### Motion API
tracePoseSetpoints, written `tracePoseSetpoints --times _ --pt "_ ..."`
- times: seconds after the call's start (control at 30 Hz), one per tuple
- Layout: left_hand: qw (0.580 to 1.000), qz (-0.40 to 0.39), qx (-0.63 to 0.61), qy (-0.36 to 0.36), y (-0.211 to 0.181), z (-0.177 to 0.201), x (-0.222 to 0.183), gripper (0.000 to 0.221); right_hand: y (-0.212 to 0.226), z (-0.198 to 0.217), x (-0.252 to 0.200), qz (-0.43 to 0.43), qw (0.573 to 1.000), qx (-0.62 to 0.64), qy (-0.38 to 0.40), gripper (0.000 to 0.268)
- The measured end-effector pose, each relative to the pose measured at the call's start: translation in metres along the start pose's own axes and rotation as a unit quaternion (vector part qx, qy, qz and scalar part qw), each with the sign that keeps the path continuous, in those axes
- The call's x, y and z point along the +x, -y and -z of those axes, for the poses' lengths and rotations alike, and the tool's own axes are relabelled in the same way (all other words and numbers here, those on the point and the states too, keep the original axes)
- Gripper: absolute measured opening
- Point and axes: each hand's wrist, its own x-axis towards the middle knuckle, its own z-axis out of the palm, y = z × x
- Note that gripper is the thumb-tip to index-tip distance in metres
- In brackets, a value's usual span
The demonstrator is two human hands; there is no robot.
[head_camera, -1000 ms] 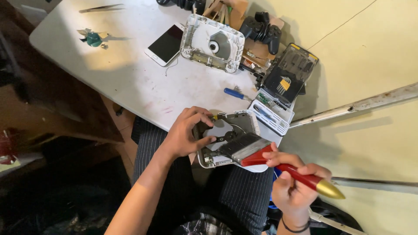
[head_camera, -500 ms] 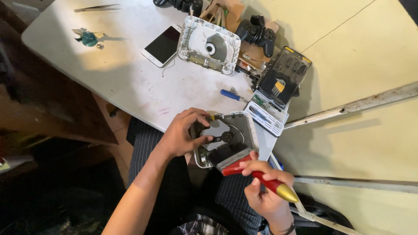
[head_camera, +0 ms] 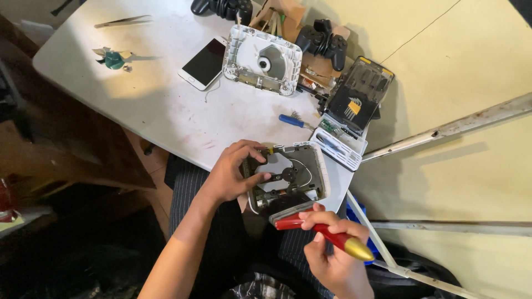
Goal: Cleaning and inspecting a disc drive mechanism using a paintbrush and a screwdriver on a repair bench.
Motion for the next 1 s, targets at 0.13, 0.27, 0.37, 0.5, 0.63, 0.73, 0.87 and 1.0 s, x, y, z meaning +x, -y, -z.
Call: tracePoseSetpoints --times 0.13,0.27,0.37,0.5,0.63,0.73,0.87,1.0 --pt "1.0 0.018 0.004 0.011 -0.003 0.001 0.001 0.03 0.009 0.006 0.004 0.001 0.999 -0.002 -0.036 0.028" --pt "1.0 0.018 0.002 0.002 -0.001 -0.001 0.0 0.03 0.0 -0.008 0.002 0.056 0.998 -0.02 -0.02 0.025" --pt "1.0 0.014 0.01 0.001 0.0 0.0 -0.001 0.03 -0.003 0.005 -0.006 0.034 0.999 -0.011 0.024 0.025" --pt "1.0 0.024 -0.001 0.004 -0.004 0.001 0.0 0.028 0.006 0.015 0.007 0.03 0.998 -0.048 -0.027 0.026" --pt "0.999 0.036 0.014 0.002 0.0 -0.001 0.001 0.026 -0.01 0.014 0.002 0.025 0.999 -0.041 0.0 0.026" --pt "0.999 0.045 0.016 -0.007 0.003 -0.003 -0.003 0.025 -0.003 0.022 -0.001 -0.031 0.996 -0.076 0.018 0.022" --pt "0.999 0.022 0.021 -0.019 0.003 -0.002 -0.002 0.023 -0.007 0.023 0.011 -0.012 0.997 -0.076 -0.016 0.027" --pt "0.999 0.04 0.018 -0.015 0.003 -0.003 -0.002 0.022 -0.007 0.02 0.005 0.005 0.998 -0.062 0.017 0.028"
